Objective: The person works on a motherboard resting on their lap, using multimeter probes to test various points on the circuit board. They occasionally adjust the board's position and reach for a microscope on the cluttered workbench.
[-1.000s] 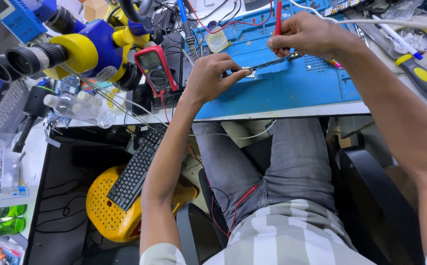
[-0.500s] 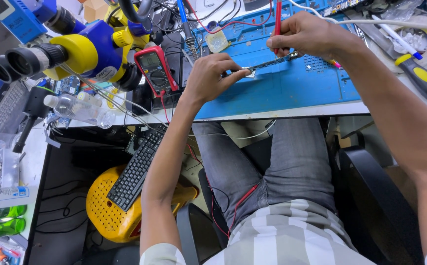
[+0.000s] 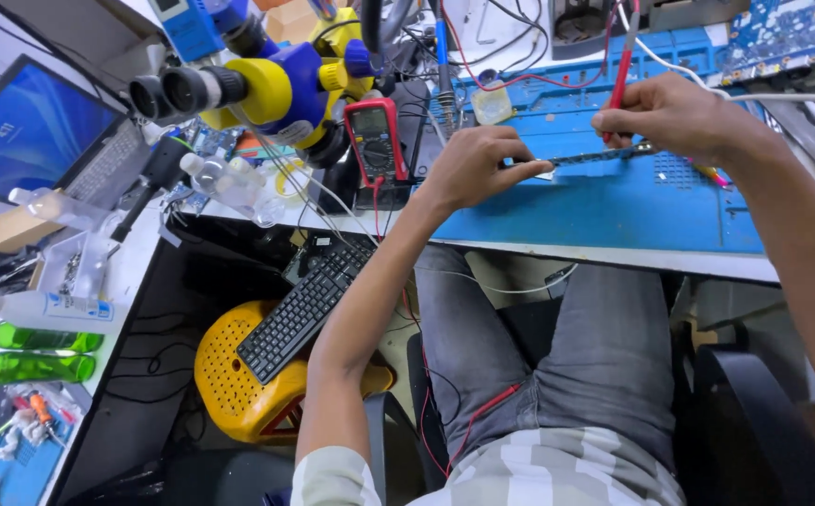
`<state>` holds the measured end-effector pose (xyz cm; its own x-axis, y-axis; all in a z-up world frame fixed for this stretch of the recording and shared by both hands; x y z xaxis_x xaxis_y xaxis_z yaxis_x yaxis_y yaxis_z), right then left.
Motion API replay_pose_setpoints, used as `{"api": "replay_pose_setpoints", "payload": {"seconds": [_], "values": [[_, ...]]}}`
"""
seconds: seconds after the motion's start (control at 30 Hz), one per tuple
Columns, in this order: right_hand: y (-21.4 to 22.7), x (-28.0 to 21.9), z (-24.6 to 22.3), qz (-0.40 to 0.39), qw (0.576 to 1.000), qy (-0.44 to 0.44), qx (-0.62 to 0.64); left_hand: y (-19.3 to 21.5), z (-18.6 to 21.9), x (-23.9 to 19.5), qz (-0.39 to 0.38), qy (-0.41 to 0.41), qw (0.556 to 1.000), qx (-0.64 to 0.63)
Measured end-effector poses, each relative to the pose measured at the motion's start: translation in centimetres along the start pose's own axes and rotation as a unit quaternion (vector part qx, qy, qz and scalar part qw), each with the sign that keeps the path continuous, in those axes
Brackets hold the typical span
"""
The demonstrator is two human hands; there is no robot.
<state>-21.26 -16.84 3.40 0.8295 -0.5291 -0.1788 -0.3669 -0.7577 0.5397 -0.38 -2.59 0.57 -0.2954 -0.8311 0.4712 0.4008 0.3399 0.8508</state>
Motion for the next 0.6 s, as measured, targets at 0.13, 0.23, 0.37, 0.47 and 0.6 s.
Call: {"api": "replay_pose_setpoints", "payload": {"seconds": [0.13, 0.23, 0.37, 0.47, 0.6], "values": [[-0.05, 0.41, 0.37, 0.001, 1.0, -0.016, 0.026, 0.12, 0.24, 0.07, -0.001, 0.007, 1.0, -0.001], [-0.08, 0.55, 0.6, 0.002, 0.999, -0.017, 0.029, 0.17, 0.34, 0.12, 0.002, 0.008, 1.0, -0.004], [-0.01, 0.6, 0.85, 0.001, 0.999, -0.013, 0.03, 0.27, 0.4, 0.18, 0.0, 0.003, 1.0, -0.011], [0.07, 0.7, 0.86, 0.001, 1.0, -0.017, 0.014, 0.26, 0.27, 0.19, 0.0, 0.003, 1.0, -0.009], [0.03, 0.39, 0.7, -0.001, 1.0, -0.022, 0.001, -0.07, 0.04, 0.08, -0.004, 0.005, 1.0, -0.002]]}}
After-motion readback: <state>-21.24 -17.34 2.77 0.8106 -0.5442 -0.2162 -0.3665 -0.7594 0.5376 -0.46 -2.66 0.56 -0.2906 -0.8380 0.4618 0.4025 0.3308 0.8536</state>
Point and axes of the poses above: each hand's wrist, its own x-axis towards the middle knuckle, its own y-axis out of the back of the hand, z = x × y, the point moved 2 cm from there along x, towards the middle knuckle, and after that the axes turned 1 degree about -z, right-handed, at the moved point
